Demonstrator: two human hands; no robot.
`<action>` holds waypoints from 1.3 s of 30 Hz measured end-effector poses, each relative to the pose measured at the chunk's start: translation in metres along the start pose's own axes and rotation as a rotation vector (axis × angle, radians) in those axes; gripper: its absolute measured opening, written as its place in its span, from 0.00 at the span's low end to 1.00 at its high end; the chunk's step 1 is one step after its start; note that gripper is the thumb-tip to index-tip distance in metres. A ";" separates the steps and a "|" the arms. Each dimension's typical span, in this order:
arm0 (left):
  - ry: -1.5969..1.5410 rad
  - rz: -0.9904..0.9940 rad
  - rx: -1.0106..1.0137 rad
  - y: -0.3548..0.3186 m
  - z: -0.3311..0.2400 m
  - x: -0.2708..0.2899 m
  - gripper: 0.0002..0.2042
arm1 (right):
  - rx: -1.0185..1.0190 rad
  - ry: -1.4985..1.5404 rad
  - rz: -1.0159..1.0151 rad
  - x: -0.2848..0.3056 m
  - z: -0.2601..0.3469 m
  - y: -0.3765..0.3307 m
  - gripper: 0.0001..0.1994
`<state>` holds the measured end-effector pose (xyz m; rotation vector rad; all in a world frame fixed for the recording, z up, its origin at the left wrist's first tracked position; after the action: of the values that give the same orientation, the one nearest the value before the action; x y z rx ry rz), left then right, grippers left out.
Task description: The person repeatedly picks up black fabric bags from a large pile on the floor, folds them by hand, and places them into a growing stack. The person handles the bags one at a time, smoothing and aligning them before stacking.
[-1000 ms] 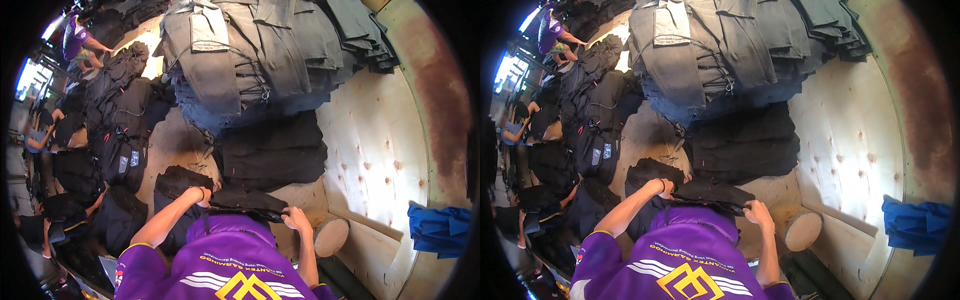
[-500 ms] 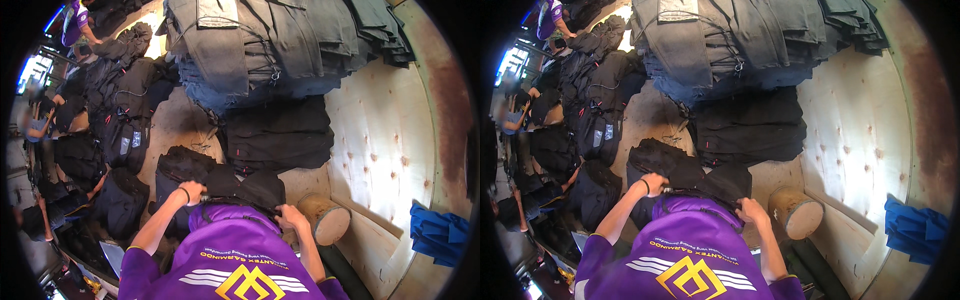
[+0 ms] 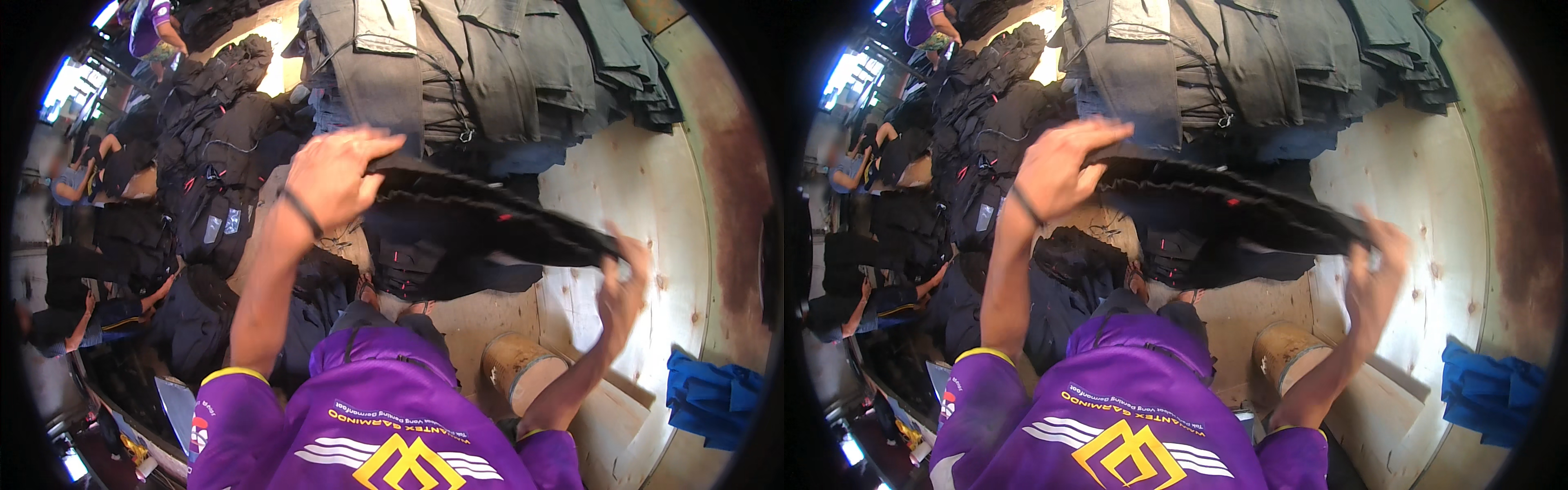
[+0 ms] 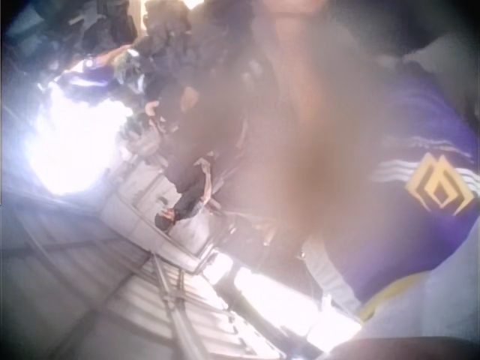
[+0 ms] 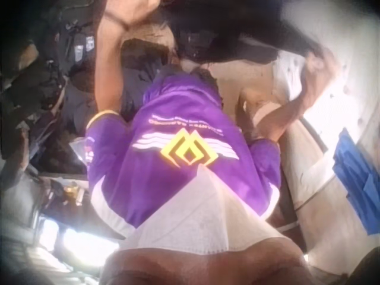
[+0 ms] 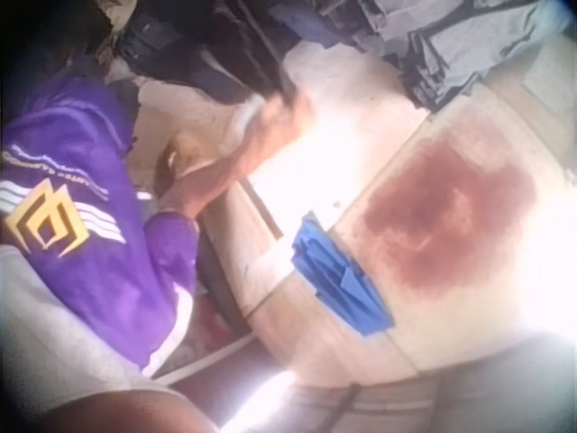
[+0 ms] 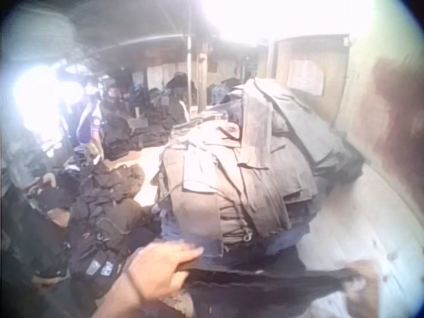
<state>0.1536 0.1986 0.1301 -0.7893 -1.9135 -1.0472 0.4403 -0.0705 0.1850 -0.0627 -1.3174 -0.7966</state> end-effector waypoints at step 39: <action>-0.648 0.475 0.109 -0.087 0.026 -0.040 0.14 | 0.140 0.565 0.525 -0.191 0.202 -0.071 0.10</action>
<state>0.0944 0.1753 0.0540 -1.5615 -2.1078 -0.4094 0.2273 0.0643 0.0489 -0.0627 -0.7602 -0.2396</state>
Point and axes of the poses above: each hand's wrist, its own y-axis towards the middle knuckle, its own x-axis out of the back of the hand, z = x × y, the point moved 9 cm from there along y, towards the middle knuckle, and after that the axes turned 3 degrees about -x, right-handed, at the moved point
